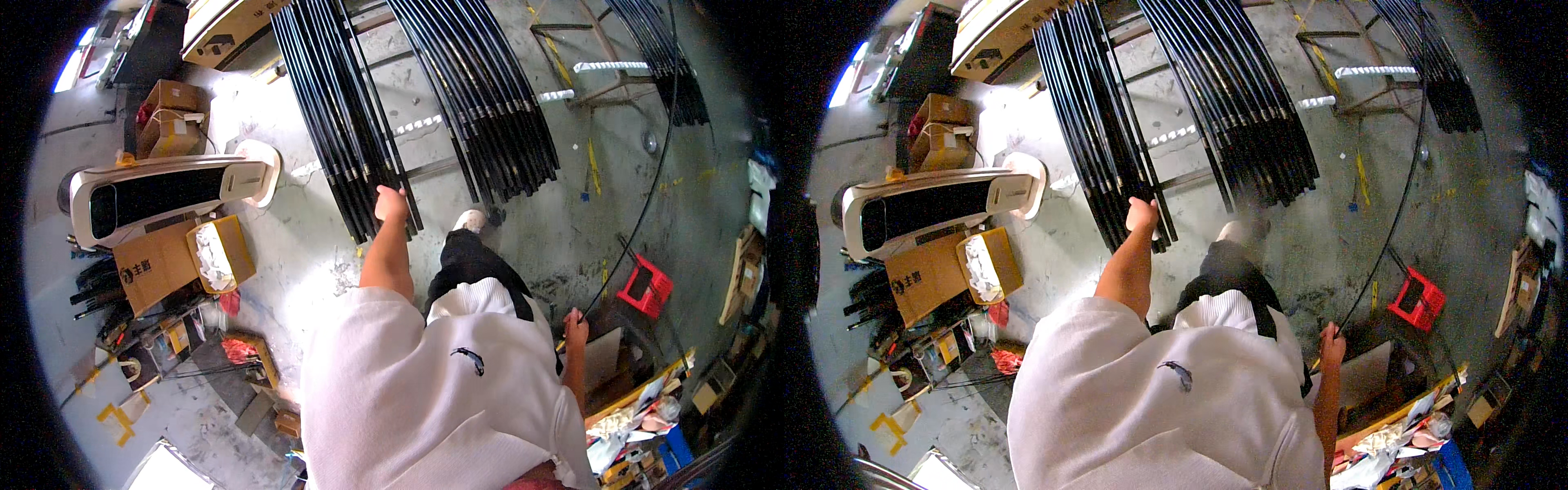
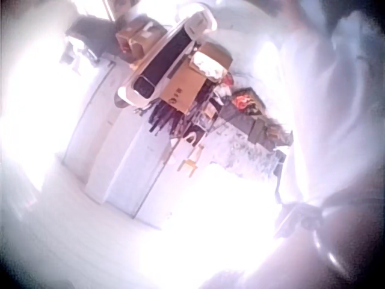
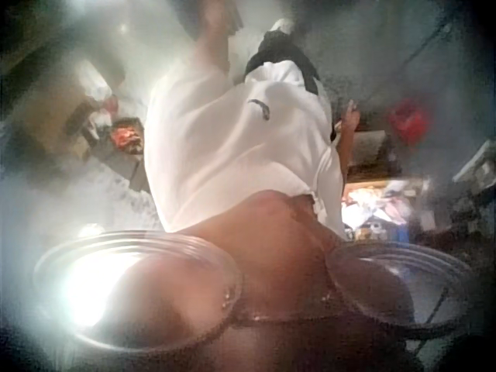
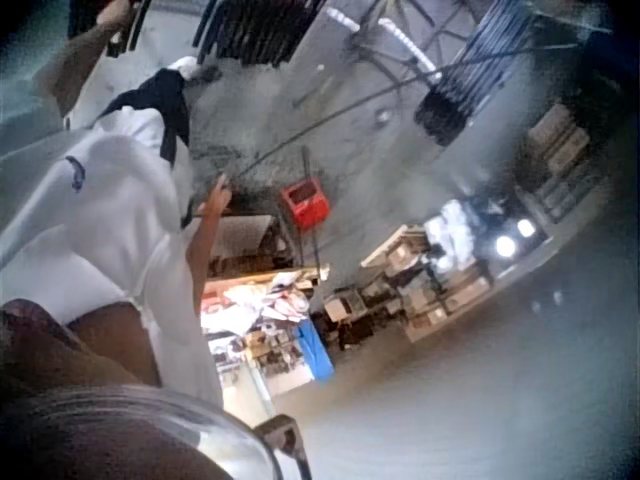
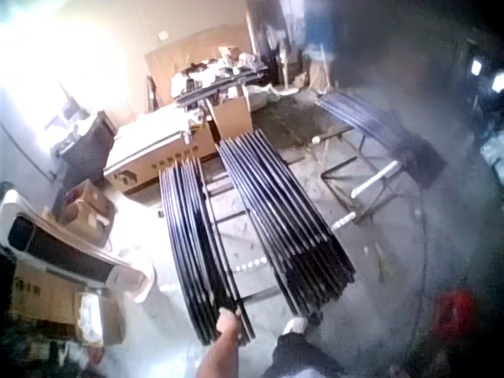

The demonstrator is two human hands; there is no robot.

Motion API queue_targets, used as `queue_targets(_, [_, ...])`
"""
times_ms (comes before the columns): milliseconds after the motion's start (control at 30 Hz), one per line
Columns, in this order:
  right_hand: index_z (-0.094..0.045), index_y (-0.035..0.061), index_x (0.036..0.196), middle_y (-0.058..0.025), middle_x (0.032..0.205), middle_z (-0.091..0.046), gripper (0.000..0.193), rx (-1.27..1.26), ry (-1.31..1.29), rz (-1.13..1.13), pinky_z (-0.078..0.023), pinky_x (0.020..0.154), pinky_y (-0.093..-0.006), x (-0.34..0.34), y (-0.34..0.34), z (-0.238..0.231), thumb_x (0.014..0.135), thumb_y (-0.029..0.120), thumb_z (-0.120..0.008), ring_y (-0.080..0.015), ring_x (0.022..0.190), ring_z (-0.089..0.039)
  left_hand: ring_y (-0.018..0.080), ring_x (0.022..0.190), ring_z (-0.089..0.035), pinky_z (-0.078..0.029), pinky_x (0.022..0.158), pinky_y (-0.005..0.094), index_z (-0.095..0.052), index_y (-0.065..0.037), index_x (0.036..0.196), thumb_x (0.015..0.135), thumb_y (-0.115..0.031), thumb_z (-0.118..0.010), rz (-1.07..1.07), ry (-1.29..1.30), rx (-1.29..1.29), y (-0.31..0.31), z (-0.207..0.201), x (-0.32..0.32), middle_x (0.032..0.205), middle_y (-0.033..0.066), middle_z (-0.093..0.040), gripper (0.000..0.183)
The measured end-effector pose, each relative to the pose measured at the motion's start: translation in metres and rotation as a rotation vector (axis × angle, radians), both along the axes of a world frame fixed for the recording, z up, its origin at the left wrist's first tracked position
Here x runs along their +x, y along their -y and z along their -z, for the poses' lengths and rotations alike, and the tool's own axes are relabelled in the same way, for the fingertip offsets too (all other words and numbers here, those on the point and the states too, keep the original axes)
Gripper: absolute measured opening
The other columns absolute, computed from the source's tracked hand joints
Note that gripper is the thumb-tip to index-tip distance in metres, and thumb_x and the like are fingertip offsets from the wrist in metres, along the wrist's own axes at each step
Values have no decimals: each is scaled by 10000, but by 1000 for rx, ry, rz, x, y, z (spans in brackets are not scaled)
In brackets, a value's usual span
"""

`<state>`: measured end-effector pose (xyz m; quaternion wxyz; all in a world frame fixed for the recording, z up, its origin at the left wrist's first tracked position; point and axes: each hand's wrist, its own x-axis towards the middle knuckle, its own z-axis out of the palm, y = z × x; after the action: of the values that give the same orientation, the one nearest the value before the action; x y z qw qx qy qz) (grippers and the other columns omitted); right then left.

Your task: The person picks up a long pole from a rack, wipes it with a cloth while holding it by hand, and then places it on a table.

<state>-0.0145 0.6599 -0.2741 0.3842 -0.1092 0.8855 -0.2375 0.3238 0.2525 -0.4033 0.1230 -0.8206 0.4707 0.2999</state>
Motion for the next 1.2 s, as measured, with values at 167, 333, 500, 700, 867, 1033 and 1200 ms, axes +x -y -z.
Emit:
queue_targets(167, [-508,58,660,-35,580,-451,488,21,4,9,-332,511,-335,-1,-21,16,880,491,-460,-155,525,-444,290,890,-633,-511,736,392,-422,-33,1070,814,-239,-576,-36,64,54,10,-9,-1,940,138,-645,363])
queue_targets(333, [-462,78,623,32,501,-378,438,35,-212,16,-268,405,-250,2,-51,55,903,415,-455,-76,411,-334,290,932,-622,-509,761,393,-515,-37,1028,792,-205,-591,-24,58,64,9,-2,6,975,145,-638,299])
queue_targets(500, [-483,49,649,-15,563,-437,469,2,-141,-36,-337,508,-316,22,-19,20,893,448,-456,-141,516,-430,326,959,-601,-490,787,411,-575,-22,967,773,-186,-594,-9,-27,-1,5,4,19,999,175,-625,254])
queue_targets(700, [-578,-28,839,-176,756,-603,543,-64,-225,-60,-422,663,-403,33,-10,16,876,493,-430,-322,711,-576,359,784,-601,-480,692,361,-583,1,813,629,-95,-669,480,-242,-301,2,12,7,784,168,-626,224])
queue_targets(867, [-584,38,998,-192,897,-616,363,19,-373,-13,-454,730,-457,18,61,-46,841,346,-474,-388,847,-575,237,692,-529,-443,658,360,-542,29,785,659,-15,-648,521,-660,-424,-21,-14,-74,741,131,-572,171])
queue_targets(1033, [-561,45,901,-205,771,-606,287,-229,-524,32,-468,645,-495,-15,110,-125,868,309,-453,-406,753,-584,211,758,-518,-435,696,309,-577,-16,830,782,-26,-522,907,-1252,-30,-29,-18,-176,801,83,-546,74])
queue_targets(1200, [-467,9,891,-236,648,-556,401,-662,-772,243,-437,593,-505,-18,117,-228,883,410,-452,-438,667,-556,161,751,-525,-438,684,293,-571,23,869,834,-84,-533,1482,-1312,169,-102,-177,-284,825,77,-585,119])
